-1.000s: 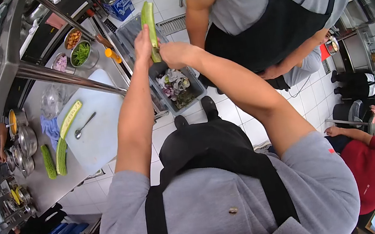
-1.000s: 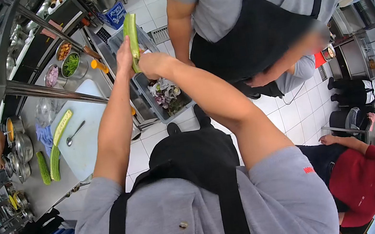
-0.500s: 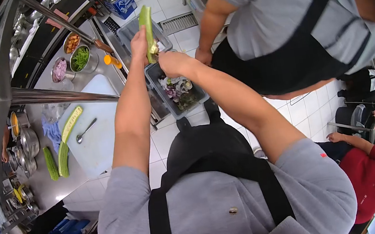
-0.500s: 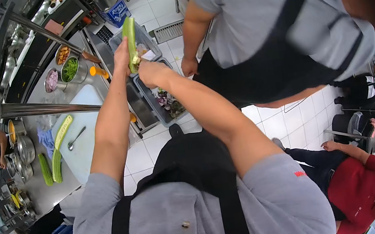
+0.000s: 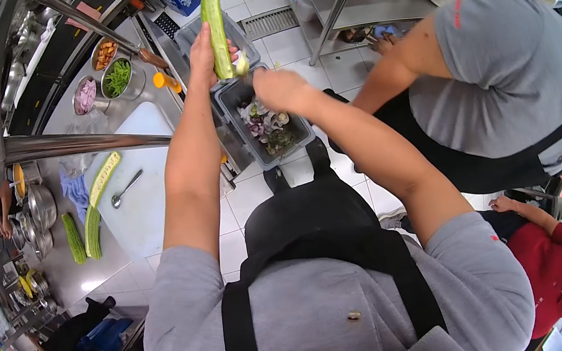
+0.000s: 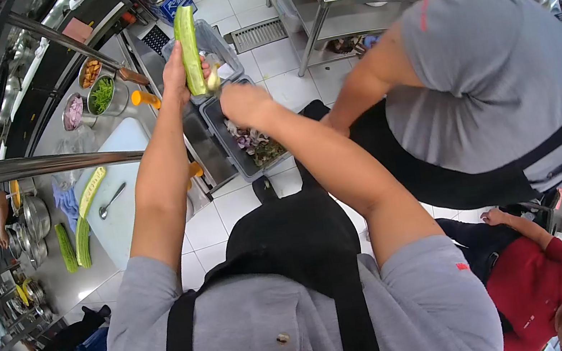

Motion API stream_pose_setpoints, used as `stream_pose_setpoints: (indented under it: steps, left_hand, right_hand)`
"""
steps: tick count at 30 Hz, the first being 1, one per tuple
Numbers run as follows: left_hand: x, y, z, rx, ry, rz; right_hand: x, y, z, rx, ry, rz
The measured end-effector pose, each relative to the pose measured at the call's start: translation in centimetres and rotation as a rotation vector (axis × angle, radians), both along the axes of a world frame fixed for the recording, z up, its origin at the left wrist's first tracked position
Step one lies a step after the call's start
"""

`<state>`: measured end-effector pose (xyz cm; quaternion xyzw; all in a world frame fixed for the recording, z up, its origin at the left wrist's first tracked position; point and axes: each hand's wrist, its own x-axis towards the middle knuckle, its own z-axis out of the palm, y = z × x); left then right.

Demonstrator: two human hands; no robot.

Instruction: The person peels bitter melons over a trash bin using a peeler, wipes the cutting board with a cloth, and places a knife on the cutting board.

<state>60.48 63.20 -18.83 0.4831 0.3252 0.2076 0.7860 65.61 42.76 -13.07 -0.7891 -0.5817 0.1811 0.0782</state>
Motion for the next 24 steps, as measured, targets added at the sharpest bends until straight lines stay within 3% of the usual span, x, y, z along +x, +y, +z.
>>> stream_pose_setpoints:
  steps: [5,7,8,9,11,12,14,16,18,21,23,24]
  left_hand:
    - [1.8,-1.7,-0.8,0.186,-0.049,0.062]
    - [1.0,-2.4,-0.3,0.137,0.003,0.089]
    - [0.6,-2.7,0.2,0.089,0.051,0.114]
    - [0.7,-2.3,0.3,0.094,0.053,0.108]
    - [0.9,-1.7,0.3,0.242,0.114,0.205]
    - [1.5,0.4,-3.3,0.433,0.181,0.235]
    - [2.4,0.8,-4.9,0.485,0.163,0.254]
    - [1.3,-2.5,1.1,0.258,0.076,0.244]
    - [0.5,-3.0,1.9,0.196,0.084,0.275]
    - [0.5,-1.5,-0.1,0.161,0.1,0.268]
    - [1.2,0.0,-3.4,0.592,0.135,0.315]
    - [1.4,-0.9,-2.4,0.594,0.13,0.31]
  right_hand:
    - [0.9,4.3,-0.1,0.153,-0.129,-0.218]
    - [-0.8,2.8,-0.7,0.114,0.001,-0.191]
    - [-0.8,1.8,-0.3,-0.078,-0.035,-0.076]
    - [-0.6,2.2,0.4,-0.074,-0.033,-0.082]
    - [0.2,2.6,1.2,-0.026,0.013,-0.093]
    - [0.8,3.6,1.0,0.136,-0.027,-0.165]
    - [0.3,5.0,-0.8,0.194,-0.076,-0.199]
    - [-0.7,4.8,-2.9,0.184,-0.034,-0.211]
    - [-1.7,2.3,-3.6,0.066,-0.081,-0.145]
    - [-0.6,2.2,0.4,-0.084,-0.037,-0.12]
    - [1.2,4.6,0.9,0.234,-0.13,-0.11]
    - [1.3,5.6,0.5,0.17,-0.189,-0.168]
